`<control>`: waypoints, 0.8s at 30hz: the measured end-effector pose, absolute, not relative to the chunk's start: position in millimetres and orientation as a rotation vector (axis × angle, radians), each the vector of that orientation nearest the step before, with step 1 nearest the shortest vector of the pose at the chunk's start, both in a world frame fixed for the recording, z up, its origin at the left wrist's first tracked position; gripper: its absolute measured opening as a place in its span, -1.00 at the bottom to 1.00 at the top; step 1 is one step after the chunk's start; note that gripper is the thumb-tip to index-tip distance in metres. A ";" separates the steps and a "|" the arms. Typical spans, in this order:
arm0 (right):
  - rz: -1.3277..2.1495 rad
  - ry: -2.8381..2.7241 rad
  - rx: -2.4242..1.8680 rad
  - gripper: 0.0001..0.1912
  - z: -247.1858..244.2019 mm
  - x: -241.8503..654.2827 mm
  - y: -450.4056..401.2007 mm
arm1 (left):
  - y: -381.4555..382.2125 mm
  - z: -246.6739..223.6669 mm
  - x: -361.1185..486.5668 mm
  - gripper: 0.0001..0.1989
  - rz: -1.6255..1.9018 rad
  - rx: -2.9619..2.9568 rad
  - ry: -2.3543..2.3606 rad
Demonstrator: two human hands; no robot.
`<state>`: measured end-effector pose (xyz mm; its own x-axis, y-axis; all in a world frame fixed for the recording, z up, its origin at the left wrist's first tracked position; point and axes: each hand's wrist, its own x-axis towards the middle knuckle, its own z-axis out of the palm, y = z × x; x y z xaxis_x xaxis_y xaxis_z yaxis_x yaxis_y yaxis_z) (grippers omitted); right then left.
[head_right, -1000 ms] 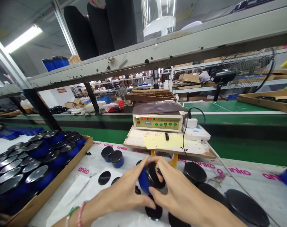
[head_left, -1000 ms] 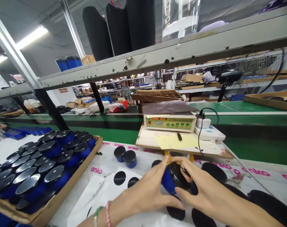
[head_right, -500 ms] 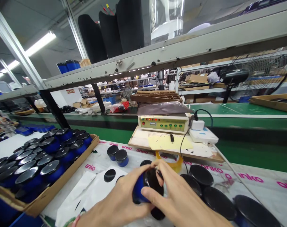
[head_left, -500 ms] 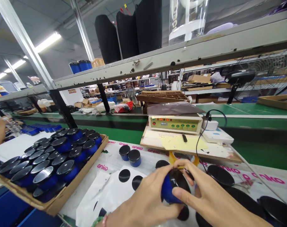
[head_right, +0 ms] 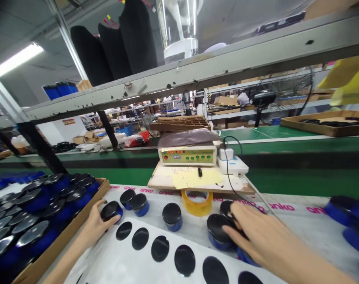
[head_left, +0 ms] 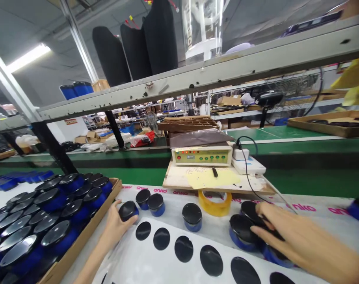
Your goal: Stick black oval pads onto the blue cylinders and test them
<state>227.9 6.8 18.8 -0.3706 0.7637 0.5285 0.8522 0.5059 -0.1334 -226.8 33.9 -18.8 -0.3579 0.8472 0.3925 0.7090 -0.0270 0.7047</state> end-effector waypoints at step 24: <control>0.057 -2.053 -1.704 -0.68 33.4 274.7 17.9 | 15.7 -23.3 -78.3 -0.80 0.443 2.321 1.334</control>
